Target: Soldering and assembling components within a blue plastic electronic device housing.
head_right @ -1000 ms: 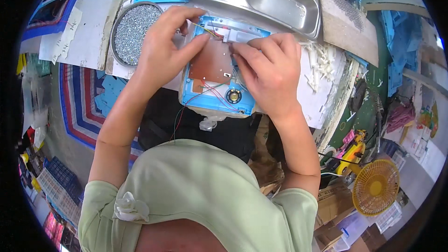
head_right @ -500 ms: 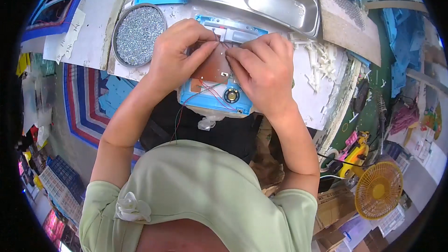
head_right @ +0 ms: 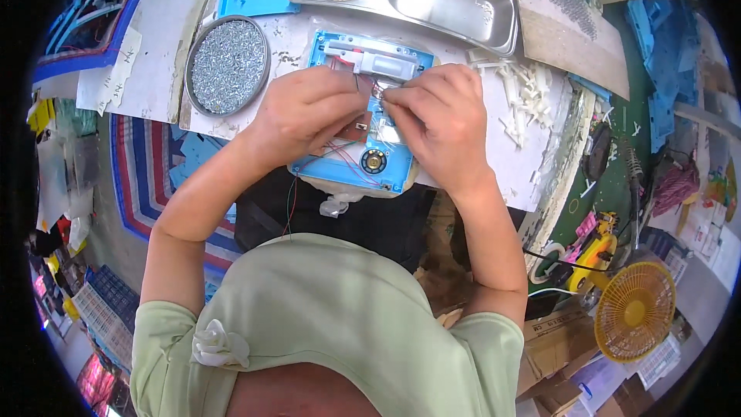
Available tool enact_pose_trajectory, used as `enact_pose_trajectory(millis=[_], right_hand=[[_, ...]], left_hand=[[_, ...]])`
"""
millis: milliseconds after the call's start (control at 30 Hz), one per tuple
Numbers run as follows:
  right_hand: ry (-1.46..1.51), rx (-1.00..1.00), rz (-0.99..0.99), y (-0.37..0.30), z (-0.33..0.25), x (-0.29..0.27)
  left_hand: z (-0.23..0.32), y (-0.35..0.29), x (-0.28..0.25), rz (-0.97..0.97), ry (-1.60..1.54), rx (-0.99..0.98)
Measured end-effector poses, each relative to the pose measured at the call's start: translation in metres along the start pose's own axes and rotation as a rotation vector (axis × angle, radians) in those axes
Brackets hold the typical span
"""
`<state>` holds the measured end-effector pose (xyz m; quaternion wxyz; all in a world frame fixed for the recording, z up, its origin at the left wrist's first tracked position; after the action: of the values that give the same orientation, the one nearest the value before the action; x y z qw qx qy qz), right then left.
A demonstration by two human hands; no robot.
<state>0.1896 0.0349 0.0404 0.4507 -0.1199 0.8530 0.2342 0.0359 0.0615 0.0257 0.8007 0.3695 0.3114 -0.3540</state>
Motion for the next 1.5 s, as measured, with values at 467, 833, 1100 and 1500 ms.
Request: enact_pose_trajectory(millis=[467,833,1100,1500], right_hand=[[-0.018,-0.089,-0.081,0.005,-0.038,0.020],[-0.034,-0.047,-0.041,0.013,-0.017,-0.006],[-0.114,-0.143,-0.098,0.031,-0.026,0.006],[0.239,0.059,0.167,-0.013,0.024,-0.015]], left_hand=[[0.002,0.023,-0.011,-0.117,0.026,-0.020],[0.017,-0.007,-0.009,0.030,0.016,0.061],[0.013,-0.011,-0.014,0.113,-0.045,0.064],[-0.018,-0.001,-0.002,0.096,-0.091,-0.360]])
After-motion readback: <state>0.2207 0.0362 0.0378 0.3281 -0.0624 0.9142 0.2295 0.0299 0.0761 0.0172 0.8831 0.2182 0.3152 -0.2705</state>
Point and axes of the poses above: each hand's wrist, its own y-axis towards the middle knuckle, its own x-axis out of the palm, z = x × y, the point moved 8 cm from there along y, towards the middle knuckle, and after that the axes turned 15 degrees about -z, right-handed, at the moved point
